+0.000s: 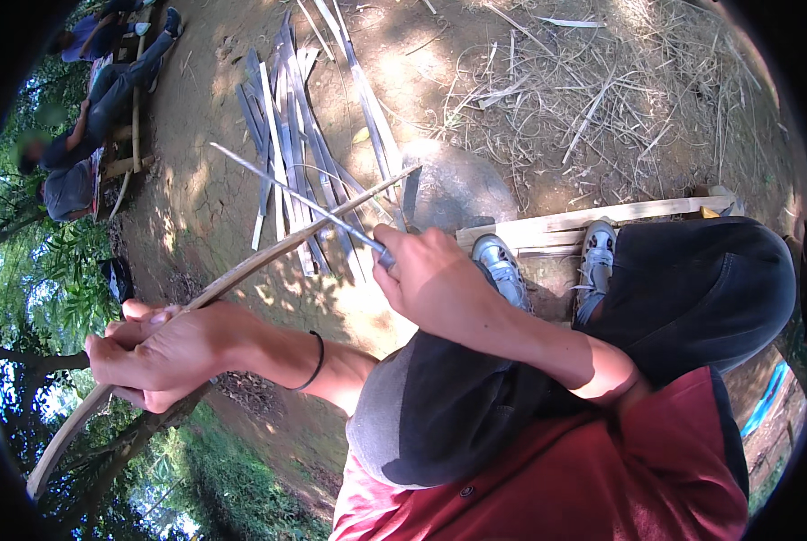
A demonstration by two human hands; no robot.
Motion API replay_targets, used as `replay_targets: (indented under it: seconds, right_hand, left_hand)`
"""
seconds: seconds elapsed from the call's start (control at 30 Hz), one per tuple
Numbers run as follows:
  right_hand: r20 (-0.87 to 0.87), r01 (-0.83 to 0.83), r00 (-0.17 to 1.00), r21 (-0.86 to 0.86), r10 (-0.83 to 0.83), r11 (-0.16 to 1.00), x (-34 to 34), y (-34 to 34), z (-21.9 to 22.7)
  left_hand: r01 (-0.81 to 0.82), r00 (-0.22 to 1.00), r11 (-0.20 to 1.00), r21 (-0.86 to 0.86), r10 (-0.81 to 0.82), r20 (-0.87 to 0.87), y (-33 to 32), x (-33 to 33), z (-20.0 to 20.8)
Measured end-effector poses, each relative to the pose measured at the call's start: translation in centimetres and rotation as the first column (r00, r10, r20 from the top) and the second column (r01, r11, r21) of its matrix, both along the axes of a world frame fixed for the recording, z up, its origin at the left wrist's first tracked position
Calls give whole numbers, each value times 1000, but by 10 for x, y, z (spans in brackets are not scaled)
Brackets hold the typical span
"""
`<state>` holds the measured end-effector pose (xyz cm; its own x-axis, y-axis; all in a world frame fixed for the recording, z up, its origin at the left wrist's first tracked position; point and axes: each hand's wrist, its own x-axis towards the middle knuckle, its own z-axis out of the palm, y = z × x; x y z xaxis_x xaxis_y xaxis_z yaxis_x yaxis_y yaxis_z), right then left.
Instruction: The person uses a large knife to shave thin layers off a long bamboo strip while seated outdoors near a fire pit, periodically turning the strip and setting it down to pick up others.
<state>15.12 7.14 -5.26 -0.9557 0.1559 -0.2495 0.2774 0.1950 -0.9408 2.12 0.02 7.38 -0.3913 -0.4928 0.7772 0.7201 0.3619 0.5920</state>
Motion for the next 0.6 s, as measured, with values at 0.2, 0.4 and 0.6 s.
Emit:
replay_targets:
  seconds: [0.2,0.4,0.6]
  right_hand:
    - [143,104,982,140,-124,985,3,-10,-69]
    - [-52,103,994,105,-98,989,10,-6,-25]
    - [94,207,971,139,-221,968,-2,-5,-93]
  left_hand:
    - [5,1000,1000,16,-5,14,1,-2,-2]
    - [-38,999,999,15,38,-21,5,1,0]
    - [-21,1000,1000,-3,21,-9,18,1,-1]
